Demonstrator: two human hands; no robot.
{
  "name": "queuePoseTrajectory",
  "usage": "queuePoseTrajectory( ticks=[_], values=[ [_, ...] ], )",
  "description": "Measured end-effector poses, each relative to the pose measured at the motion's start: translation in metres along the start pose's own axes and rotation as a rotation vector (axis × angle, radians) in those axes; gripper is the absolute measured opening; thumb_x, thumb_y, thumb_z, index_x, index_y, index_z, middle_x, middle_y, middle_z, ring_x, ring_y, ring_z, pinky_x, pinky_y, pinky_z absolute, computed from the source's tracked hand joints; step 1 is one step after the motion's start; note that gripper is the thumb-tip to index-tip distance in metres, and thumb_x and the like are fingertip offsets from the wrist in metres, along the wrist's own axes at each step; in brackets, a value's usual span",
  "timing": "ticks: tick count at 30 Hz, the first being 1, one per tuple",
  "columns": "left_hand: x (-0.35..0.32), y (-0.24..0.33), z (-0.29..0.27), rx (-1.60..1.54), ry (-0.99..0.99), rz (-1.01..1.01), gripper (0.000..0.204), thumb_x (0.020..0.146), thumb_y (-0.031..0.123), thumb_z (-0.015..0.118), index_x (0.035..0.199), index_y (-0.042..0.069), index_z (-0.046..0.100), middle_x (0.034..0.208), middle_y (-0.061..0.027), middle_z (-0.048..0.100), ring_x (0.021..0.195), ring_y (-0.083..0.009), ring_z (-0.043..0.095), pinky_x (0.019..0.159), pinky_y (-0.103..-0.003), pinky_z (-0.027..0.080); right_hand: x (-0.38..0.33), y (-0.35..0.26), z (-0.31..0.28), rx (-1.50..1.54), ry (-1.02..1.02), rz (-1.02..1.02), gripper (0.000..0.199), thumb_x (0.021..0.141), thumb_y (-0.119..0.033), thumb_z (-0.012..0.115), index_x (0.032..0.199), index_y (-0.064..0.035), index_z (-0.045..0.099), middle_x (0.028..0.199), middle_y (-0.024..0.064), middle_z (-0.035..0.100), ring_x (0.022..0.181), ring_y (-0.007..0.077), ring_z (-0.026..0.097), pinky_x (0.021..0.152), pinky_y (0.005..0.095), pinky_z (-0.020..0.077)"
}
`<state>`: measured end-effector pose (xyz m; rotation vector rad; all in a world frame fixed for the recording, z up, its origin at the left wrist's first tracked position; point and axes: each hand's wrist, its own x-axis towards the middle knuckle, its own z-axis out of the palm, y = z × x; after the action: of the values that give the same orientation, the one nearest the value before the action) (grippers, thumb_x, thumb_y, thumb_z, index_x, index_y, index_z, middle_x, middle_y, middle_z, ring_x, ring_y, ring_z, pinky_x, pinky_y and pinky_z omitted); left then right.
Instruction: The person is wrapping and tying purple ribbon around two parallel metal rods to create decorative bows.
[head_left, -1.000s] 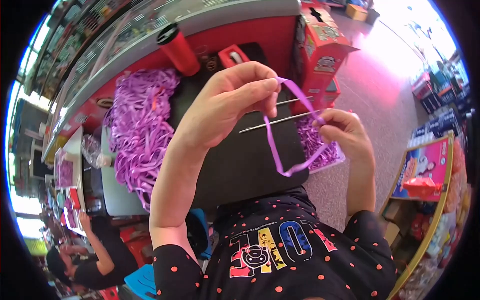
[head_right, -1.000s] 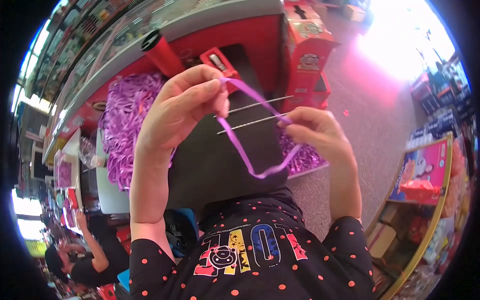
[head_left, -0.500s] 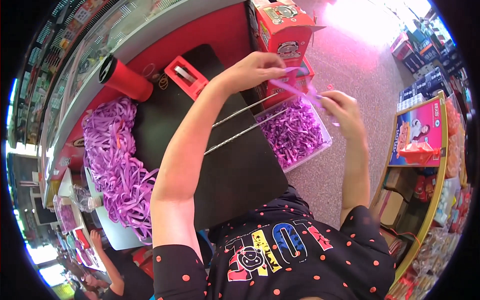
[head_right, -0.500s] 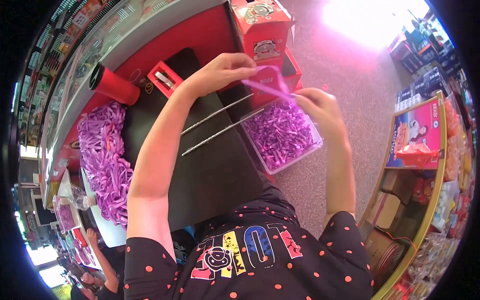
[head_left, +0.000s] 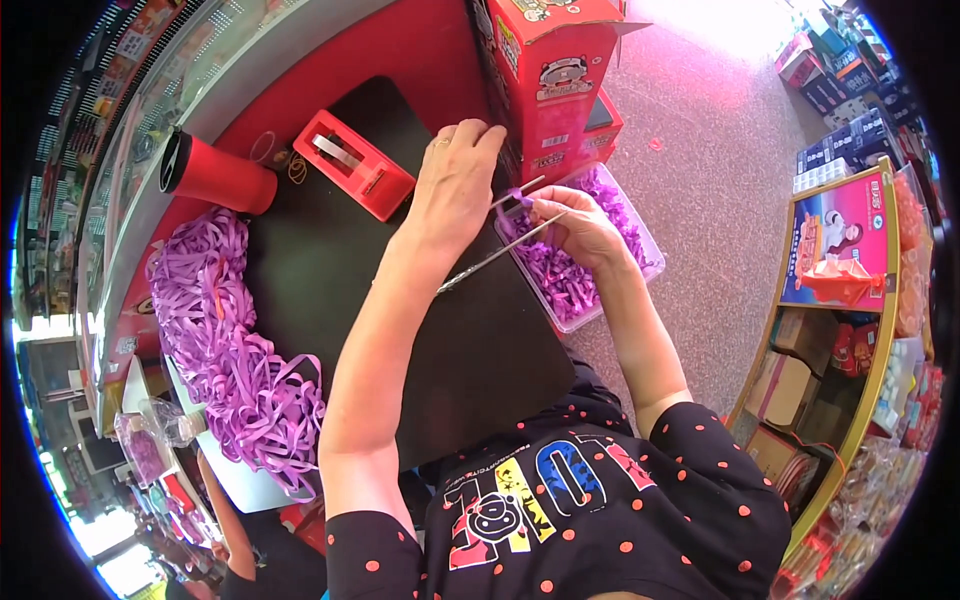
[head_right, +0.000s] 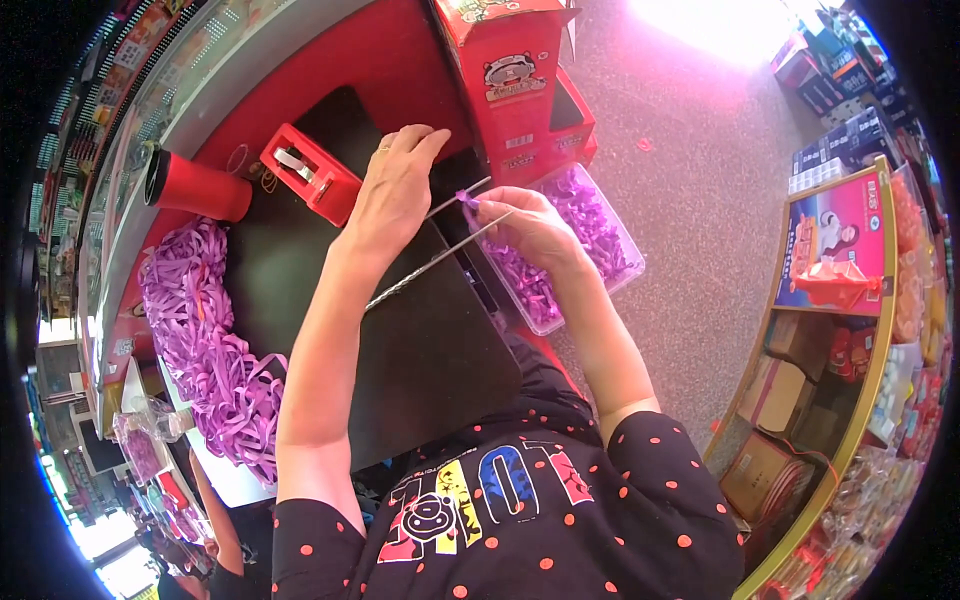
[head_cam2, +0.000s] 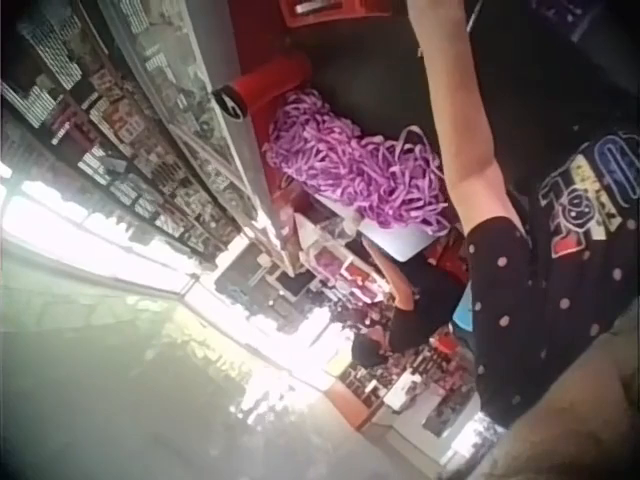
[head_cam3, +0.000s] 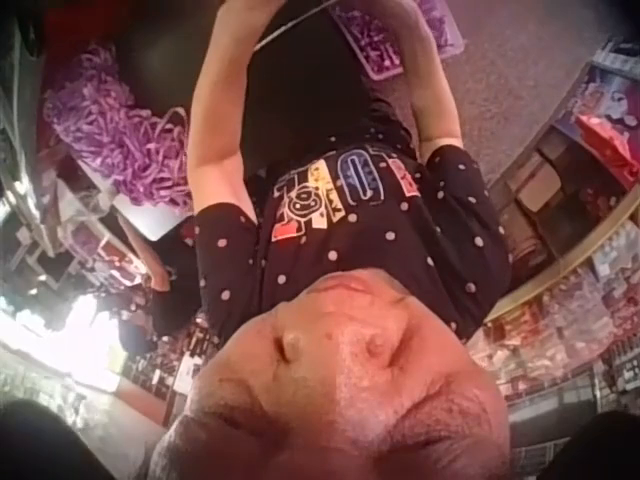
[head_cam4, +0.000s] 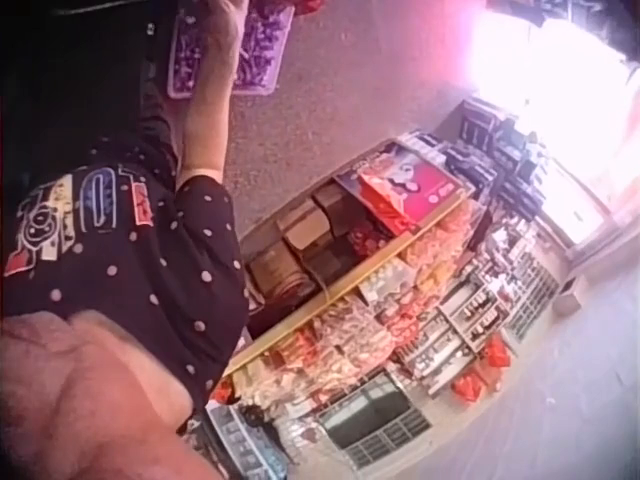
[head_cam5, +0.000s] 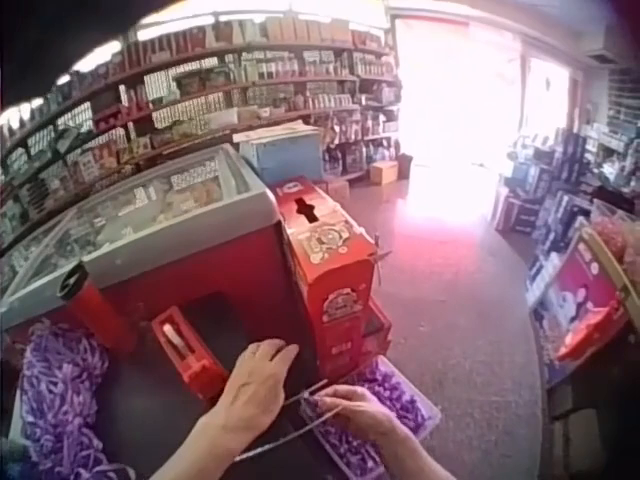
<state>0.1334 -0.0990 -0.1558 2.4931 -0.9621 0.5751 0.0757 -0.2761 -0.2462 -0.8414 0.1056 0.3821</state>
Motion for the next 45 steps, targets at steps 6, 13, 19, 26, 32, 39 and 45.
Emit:
queuePoseTrajectory(
  ticks=[6, 13, 19, 26, 32, 39, 45],
  values=[
    [-0.020, 0.027, -0.004, -0.264, 0.003, -0.186, 0.014, 0.077, 0.002, 0.065, 0.091, 0.002, 0.067, 0.089, -0.0112, 0.062, 0.086, -0.0310, 0.059, 0.079, -0.040, 0.047, -0.002, 0.011, -0.002, 0.101, -0.006, -0.008, 0.015, 0.088, -0.015, 0.066, 0.097, -0.0025, 0.063, 0.082, 0.0034, 0.064, 0.072, 0.0107, 0.060, 0.065, 0.0224, 0.0482],
    [-0.035, 0.024, 0.007, -0.224, 0.006, -0.262, 0.011, 0.077, 0.010, 0.069, 0.085, 0.003, 0.070, 0.093, -0.0077, 0.064, 0.090, -0.0269, 0.059, 0.081, -0.037, 0.046, 0.000, 0.019, 0.005, 0.111, 0.017, 0.010, 0.018, 0.089, -0.019, 0.066, 0.095, -0.0029, 0.062, 0.082, 0.0039, 0.064, 0.068, 0.0106, 0.060, 0.062, 0.0222, 0.0491],
    [-0.042, 0.019, 0.009, -0.252, 0.017, -0.297, 0.012, 0.080, 0.014, 0.068, 0.085, 0.004, 0.071, 0.095, -0.0054, 0.065, 0.097, -0.0253, 0.057, 0.087, -0.037, 0.042, -0.004, 0.008, 0.007, -0.246, 0.081, -0.150, 0.025, 0.091, -0.019, 0.063, 0.109, -0.0019, 0.062, 0.089, 0.0009, 0.064, 0.079, 0.0076, 0.059, 0.070, 0.0209, 0.0475],
    [-0.044, 0.018, 0.011, -0.238, 0.010, -0.293, 0.014, 0.083, 0.017, 0.066, 0.086, 0.004, 0.071, 0.098, -0.0044, 0.066, 0.099, -0.0249, 0.056, 0.090, -0.037, 0.040, 0.008, -0.011, 0.015, -0.745, -0.029, -0.149, 0.024, 0.087, -0.013, 0.064, 0.107, 0.0006, 0.064, 0.088, 0.0003, 0.062, 0.080, 0.0047, 0.054, 0.070, 0.0226, 0.0452],
    [-0.045, 0.019, 0.012, -0.259, 0.048, -0.298, 0.011, 0.080, 0.016, 0.067, 0.082, 0.006, 0.069, 0.094, -0.0025, 0.065, 0.098, -0.0237, 0.056, 0.092, -0.038, 0.039, 0.028, 0.005, -0.009, -1.156, 0.034, -0.375, 0.019, 0.082, -0.018, 0.068, 0.092, -0.0023, 0.069, 0.084, 0.0069, 0.065, 0.078, 0.0166, 0.063, 0.070, 0.0305, 0.0501],
    [-0.044, 0.019, 0.011, -0.266, 0.049, -0.289, 0.011, 0.080, 0.016, 0.067, 0.082, 0.006, 0.069, 0.094, -0.0025, 0.065, 0.099, -0.0235, 0.056, 0.091, -0.037, 0.039, 0.047, 0.076, -0.106, -1.060, 0.133, -0.117, 0.016, 0.083, -0.015, 0.067, 0.094, -0.0024, 0.069, 0.083, 0.0050, 0.068, 0.076, 0.0110, 0.061, 0.069, 0.0287, 0.0501],
    [-0.044, 0.020, 0.009, -0.284, 0.027, -0.317, 0.011, 0.081, 0.017, 0.067, 0.083, 0.006, 0.070, 0.096, -0.0023, 0.065, 0.101, -0.0230, 0.055, 0.092, -0.037, 0.038, 0.032, 0.133, -0.154, -1.028, 0.276, -0.022, 0.018, 0.084, -0.017, 0.067, 0.093, -0.0014, 0.071, 0.076, -0.0004, 0.066, 0.072, 0.0079, 0.058, 0.067, 0.0243, 0.0474]
  ],
)
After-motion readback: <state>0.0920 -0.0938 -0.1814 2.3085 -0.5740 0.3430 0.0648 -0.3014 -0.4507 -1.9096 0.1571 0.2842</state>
